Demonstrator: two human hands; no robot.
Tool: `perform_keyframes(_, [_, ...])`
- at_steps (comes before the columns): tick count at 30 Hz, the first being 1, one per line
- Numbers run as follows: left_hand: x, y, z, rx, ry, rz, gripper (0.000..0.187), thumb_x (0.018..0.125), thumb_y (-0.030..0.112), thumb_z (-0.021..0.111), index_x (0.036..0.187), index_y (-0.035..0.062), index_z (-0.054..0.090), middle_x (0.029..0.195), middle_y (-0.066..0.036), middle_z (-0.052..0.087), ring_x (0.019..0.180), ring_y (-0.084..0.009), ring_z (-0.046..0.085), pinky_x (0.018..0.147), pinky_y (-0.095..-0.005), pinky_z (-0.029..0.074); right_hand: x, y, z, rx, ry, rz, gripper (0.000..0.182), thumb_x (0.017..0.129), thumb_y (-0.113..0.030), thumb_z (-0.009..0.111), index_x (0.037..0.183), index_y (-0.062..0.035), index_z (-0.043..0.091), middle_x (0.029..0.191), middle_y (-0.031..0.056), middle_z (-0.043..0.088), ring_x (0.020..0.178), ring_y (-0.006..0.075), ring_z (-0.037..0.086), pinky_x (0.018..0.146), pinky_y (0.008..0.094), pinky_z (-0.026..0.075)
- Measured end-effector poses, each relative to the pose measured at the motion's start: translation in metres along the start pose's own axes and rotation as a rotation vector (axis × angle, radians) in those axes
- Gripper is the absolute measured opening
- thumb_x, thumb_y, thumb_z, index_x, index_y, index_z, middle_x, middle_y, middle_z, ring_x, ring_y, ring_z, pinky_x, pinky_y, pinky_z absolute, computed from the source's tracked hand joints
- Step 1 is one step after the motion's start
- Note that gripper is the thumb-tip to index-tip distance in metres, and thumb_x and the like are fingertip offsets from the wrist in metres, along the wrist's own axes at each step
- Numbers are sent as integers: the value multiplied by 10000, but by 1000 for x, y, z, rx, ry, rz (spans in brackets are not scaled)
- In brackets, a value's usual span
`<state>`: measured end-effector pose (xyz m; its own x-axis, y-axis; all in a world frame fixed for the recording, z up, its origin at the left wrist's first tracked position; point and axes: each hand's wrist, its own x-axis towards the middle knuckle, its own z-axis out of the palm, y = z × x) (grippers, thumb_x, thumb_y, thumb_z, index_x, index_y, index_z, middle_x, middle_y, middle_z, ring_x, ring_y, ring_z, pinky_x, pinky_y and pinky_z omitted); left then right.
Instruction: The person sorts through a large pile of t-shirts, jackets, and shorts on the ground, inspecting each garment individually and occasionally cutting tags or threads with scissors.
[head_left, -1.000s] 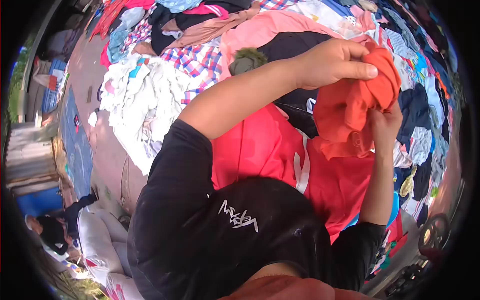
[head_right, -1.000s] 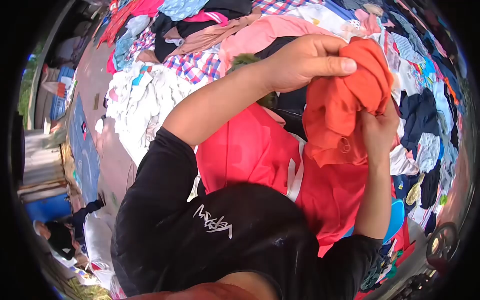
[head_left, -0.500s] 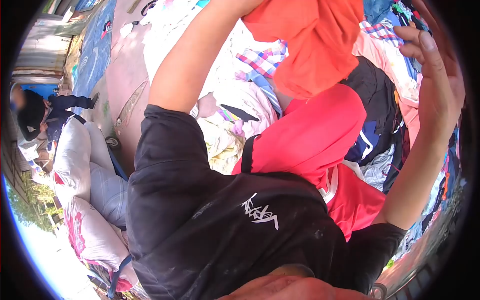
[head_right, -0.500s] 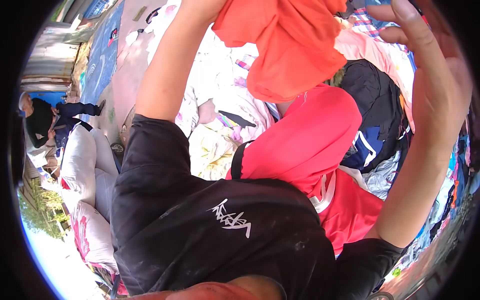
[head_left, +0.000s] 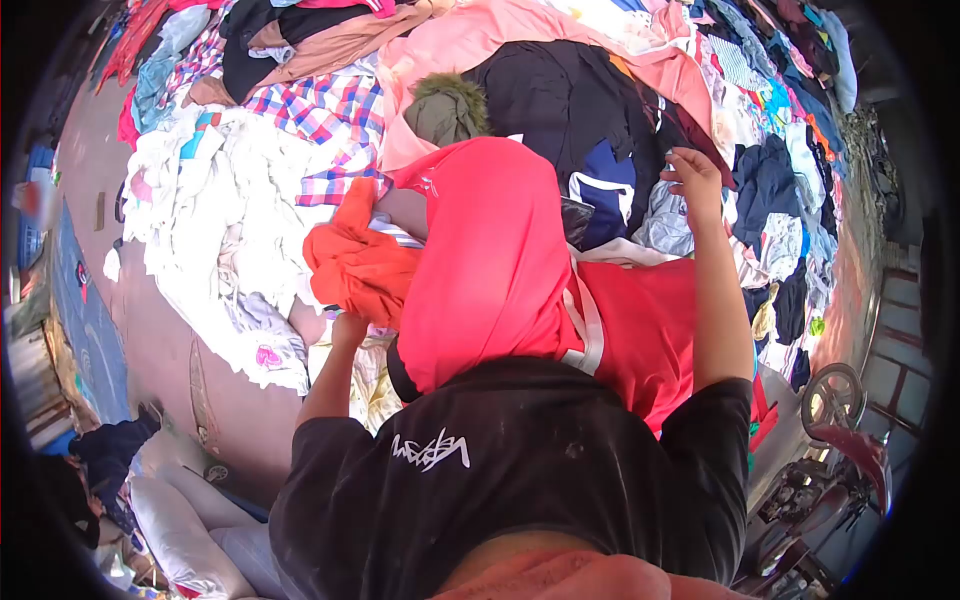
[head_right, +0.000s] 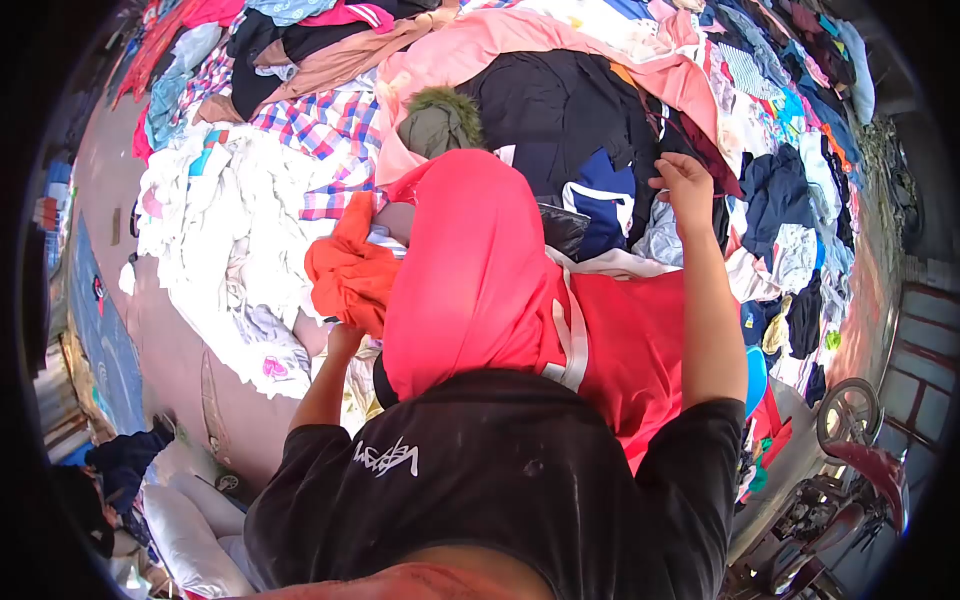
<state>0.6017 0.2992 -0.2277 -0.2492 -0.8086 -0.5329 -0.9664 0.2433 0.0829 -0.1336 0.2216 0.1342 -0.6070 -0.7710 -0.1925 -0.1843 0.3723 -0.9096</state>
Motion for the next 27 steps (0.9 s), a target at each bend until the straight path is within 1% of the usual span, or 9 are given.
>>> perform_keyframes(1, [-35,78,-121,-461,-7,-466,256,803,282,729,885,40,706,1056,-256,700,1039,-387,662,886,-471,523,3,18,-3,8,1,26,274,917,-131,678,1146,19,681,961,65,728,726,119,704,543,221,491])
perform_keyframes(3, [-36,97,-135,-452,491,-316,426,809,268,740,1156,36,653,1225,-266,636,1151,-406,603,942,-488,498,8,42,2,-27,-23,74,264,897,-131,682,1120,9,689,924,60,727,695,114,698,531,222,488])
perform_keyframes(7, [-15,162,-206,21,811,234,566,863,191,721,1355,0,517,1332,-232,580,1176,-379,575,924,-512,481,30,108,36,-111,-121,312,192,869,-120,655,1034,-36,708,901,53,718,695,144,698,535,242,497])
perform_keyframes(13, [23,194,-198,13,416,379,526,885,197,714,1335,-9,535,1264,-198,605,1122,-328,593,907,-454,490,31,199,104,-38,-63,482,137,847,-99,671,951,-35,734,812,64,719,668,170,699,561,318,535])
perform_keyframes(17, [29,183,-191,-81,199,260,500,900,201,709,1322,-14,547,1218,-175,622,1086,-293,605,897,-416,496,52,235,136,-300,93,136,184,844,-123,670,953,5,746,721,102,722,607,163,703,624,304,561])
perform_keyframes(19, [30,177,-189,-144,105,184,488,908,202,707,1315,-17,553,1196,-164,631,1068,-276,611,891,-396,500,64,217,146,-215,68,221,216,831,-208,699,971,-53,756,934,199,741,914,341,724,856,407,556])
perform_keyframes(22, [44,168,-195,-270,12,64,470,919,205,703,1305,-21,562,1162,-147,643,1041,-250,620,883,-368,504,82,202,164,-416,169,1,281,826,-202,714,1059,-48,733,1052,200,729,991,349,703,900,414,542])
perform_keyframes(25, [58,152,-196,-401,-24,-36,452,930,208,700,1295,-25,571,1128,-130,656,1013,-225,629,875,-339,509,87,188,171,-398,32,82,341,812,-187,723,1121,-42,706,1132,199,710,1047,357,683,927,434,530])
perform_keyframes(27, [77,132,-194,-516,-14,-73,441,938,210,698,1289,-28,577,1105,-118,664,995,-208,634,870,-320,512,88,188,175,-468,-9,57,270,812,-179,719,1036,-28,726,1082,210,713,1038,375,679,919,444,532])
